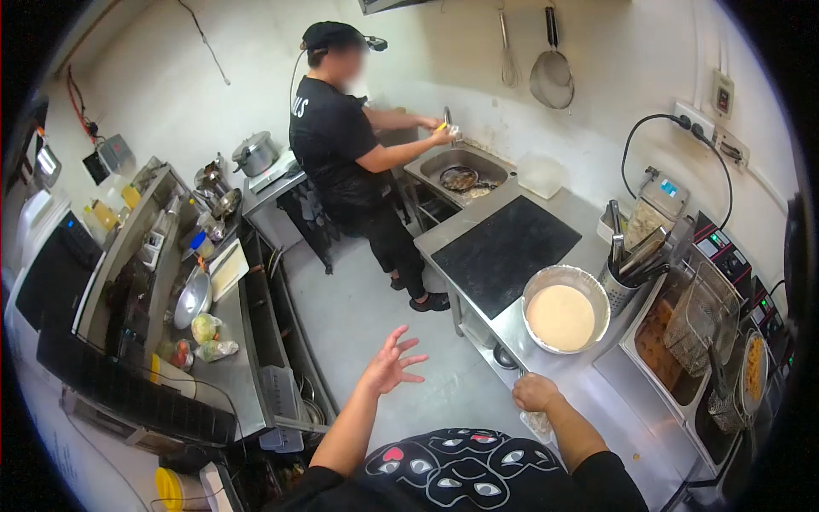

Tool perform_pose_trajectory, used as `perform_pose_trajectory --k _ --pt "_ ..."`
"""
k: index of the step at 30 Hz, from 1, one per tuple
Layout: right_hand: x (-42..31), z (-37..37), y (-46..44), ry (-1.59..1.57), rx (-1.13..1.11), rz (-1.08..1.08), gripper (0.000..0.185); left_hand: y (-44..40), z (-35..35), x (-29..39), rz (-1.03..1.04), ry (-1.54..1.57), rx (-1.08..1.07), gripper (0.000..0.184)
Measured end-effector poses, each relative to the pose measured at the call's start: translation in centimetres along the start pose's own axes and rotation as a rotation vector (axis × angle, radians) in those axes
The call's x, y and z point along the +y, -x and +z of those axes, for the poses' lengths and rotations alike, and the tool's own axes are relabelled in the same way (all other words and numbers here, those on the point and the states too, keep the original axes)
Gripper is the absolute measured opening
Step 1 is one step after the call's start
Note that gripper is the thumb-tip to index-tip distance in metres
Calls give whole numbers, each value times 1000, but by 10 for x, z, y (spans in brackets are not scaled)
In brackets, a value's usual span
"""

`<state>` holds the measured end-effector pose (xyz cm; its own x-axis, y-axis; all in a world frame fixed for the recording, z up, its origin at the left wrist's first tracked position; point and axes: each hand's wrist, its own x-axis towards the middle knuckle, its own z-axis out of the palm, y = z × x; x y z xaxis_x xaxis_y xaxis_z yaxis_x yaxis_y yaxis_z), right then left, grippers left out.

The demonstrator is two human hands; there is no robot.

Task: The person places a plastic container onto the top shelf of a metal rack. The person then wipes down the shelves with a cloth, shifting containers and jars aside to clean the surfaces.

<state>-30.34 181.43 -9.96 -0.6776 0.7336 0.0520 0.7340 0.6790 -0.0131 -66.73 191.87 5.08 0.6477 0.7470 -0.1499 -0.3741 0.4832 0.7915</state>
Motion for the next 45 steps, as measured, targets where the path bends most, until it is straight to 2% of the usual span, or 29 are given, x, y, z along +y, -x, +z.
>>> perform_pose_trajectory --k 1,4,7,12,16,19,22,25,28,29,32,35,38,40,42,44,45 --pt "0 0 0 -3 0 4 17 -3 8 7 15 -17 -128 88" --pt "-8 7 7 -55 -28 30 16 -17 11 14 39 -405 100 93" --pt "0 2 2 -27 25 20 16 -19 21 26 76 -188 -40 97" --pt "-2 1 2 -29 3 11 16 -17 41 28 76 -271 -86 100" --pt "1 -1 1 -15 3 12 16 -17 60 40 124 -213 -256 100" --pt "-3 -3 3 -21 -18 5 16 -26 41 36 118 -236 -74 97" --pt "-5 -8 3 -26 -48 21 17 -24 48 26 112 -204 -167 95" --pt "0 -9 0 -37 -48 21 17 -22 56 20 118 -158 -249 83" --pt "-6 0 3 -75 -18 8 16 -40 18 1 -59 -697 199 75" --pt "-2 0 4 -73 4 13 16 -43 0 -12 -175 -813 244 68" --pt "-2 -1 3 -78 -22 27 13 -29 -4 -43 -197 -657 283 66" --pt "-3 1 3 -39 -16 -8 15 -21 -27 -73 -260 -774 387 64" --pt "-1 0 2 -73 -45 12 16 -4 -70 -107 -369 -1051 535 65" --pt "1 2 3 -83 -27 12 16 19 -104 -128 -572 -1109 577 67" --pt "0 6 4 -77 22 -11 16 58 -117 -148 -662 -1182 642 62" --pt "0 5 4 -88 54 -14 15 91 -215 -198 -756 -1567 229 63" --pt "0 3 5 -96 64 -10 15 105 -231 -219 -730 -1679 152 65"
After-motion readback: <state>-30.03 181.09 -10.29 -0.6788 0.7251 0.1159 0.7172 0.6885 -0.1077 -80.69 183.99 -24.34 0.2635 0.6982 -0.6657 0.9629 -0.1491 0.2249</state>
